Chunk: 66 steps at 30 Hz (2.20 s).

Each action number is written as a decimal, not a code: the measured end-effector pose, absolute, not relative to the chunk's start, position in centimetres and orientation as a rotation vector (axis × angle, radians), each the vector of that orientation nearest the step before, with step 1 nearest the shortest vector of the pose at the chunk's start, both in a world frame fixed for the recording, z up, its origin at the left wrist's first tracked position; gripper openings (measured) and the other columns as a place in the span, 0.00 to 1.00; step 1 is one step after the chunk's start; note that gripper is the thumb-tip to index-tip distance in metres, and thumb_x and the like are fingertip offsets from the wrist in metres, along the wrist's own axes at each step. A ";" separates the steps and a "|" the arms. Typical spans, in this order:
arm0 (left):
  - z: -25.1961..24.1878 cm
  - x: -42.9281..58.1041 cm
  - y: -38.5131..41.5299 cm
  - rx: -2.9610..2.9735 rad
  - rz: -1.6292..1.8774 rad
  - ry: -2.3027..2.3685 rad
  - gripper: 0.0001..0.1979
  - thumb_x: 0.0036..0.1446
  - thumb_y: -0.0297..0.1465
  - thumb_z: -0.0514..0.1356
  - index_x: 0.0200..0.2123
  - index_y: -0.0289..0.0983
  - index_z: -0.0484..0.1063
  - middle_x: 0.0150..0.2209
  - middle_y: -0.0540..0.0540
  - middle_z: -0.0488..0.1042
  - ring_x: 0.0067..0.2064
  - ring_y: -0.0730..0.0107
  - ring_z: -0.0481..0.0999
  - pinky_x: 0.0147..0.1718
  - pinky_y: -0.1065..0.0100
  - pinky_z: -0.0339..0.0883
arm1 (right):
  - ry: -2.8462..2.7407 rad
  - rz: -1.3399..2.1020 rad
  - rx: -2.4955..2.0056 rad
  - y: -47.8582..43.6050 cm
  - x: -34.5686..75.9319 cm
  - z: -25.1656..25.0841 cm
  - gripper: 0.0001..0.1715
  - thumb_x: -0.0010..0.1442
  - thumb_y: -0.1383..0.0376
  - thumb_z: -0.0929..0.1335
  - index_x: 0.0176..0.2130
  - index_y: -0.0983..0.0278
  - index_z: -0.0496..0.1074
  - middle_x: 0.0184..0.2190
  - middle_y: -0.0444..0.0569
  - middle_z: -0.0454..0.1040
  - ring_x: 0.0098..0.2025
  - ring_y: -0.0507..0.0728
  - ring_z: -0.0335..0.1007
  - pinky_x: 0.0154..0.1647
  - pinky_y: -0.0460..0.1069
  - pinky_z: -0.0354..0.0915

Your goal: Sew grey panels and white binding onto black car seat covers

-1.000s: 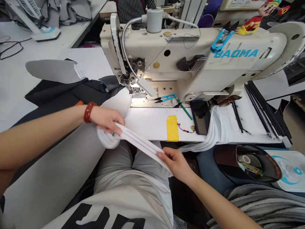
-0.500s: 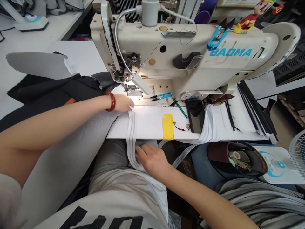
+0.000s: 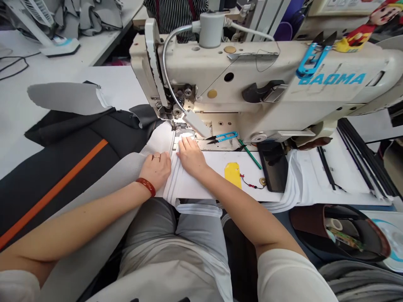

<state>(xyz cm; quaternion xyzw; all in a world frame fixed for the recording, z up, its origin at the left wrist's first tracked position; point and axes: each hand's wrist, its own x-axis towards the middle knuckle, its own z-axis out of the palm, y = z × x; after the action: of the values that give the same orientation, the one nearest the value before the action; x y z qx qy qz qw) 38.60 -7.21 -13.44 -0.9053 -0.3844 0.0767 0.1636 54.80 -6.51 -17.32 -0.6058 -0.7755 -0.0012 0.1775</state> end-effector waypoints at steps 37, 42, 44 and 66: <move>-12.6 37.0 -3.5 -2.783 0.256 -1.301 0.21 0.64 0.28 0.51 0.58 0.39 0.71 0.38 0.43 0.77 0.43 0.57 0.77 0.40 0.61 0.65 | -2.037 0.171 -1.681 -4.5 55.8 -17.1 0.15 0.63 0.70 0.62 0.41 0.64 0.77 0.47 0.50 0.80 0.51 0.64 0.70 0.53 0.60 0.64; -12.4 37.1 -3.7 -2.802 0.266 -1.270 0.22 0.63 0.28 0.51 0.59 0.35 0.70 0.40 0.41 0.77 0.44 0.56 0.77 0.41 0.59 0.66 | -2.096 0.185 -1.618 -4.0 54.6 -17.6 0.22 0.67 0.71 0.60 0.53 0.61 0.75 0.57 0.48 0.74 0.60 0.63 0.64 0.52 0.59 0.63; -12.3 37.3 -3.8 -2.805 0.282 -1.278 0.22 0.63 0.28 0.51 0.59 0.34 0.70 0.40 0.40 0.76 0.45 0.55 0.77 0.42 0.58 0.66 | -2.144 0.195 -1.618 -3.6 54.1 -17.7 0.22 0.67 0.72 0.60 0.54 0.62 0.74 0.59 0.48 0.72 0.62 0.63 0.62 0.53 0.59 0.63; -12.7 39.1 -3.8 -2.772 0.184 -1.254 0.16 0.61 0.23 0.50 0.41 0.32 0.77 0.39 0.36 0.72 0.44 0.54 0.71 0.37 0.57 0.63 | -2.169 0.231 -1.623 -2.6 54.3 -18.1 0.21 0.66 0.74 0.61 0.52 0.66 0.77 0.58 0.53 0.73 0.62 0.59 0.65 0.64 0.53 0.62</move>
<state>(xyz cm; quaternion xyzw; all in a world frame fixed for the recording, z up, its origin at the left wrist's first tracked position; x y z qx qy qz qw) 39.14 -3.80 -12.71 -0.9085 -0.4109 0.0602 0.0467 54.28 -2.59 -18.10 -0.5836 -0.7801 0.0831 0.2097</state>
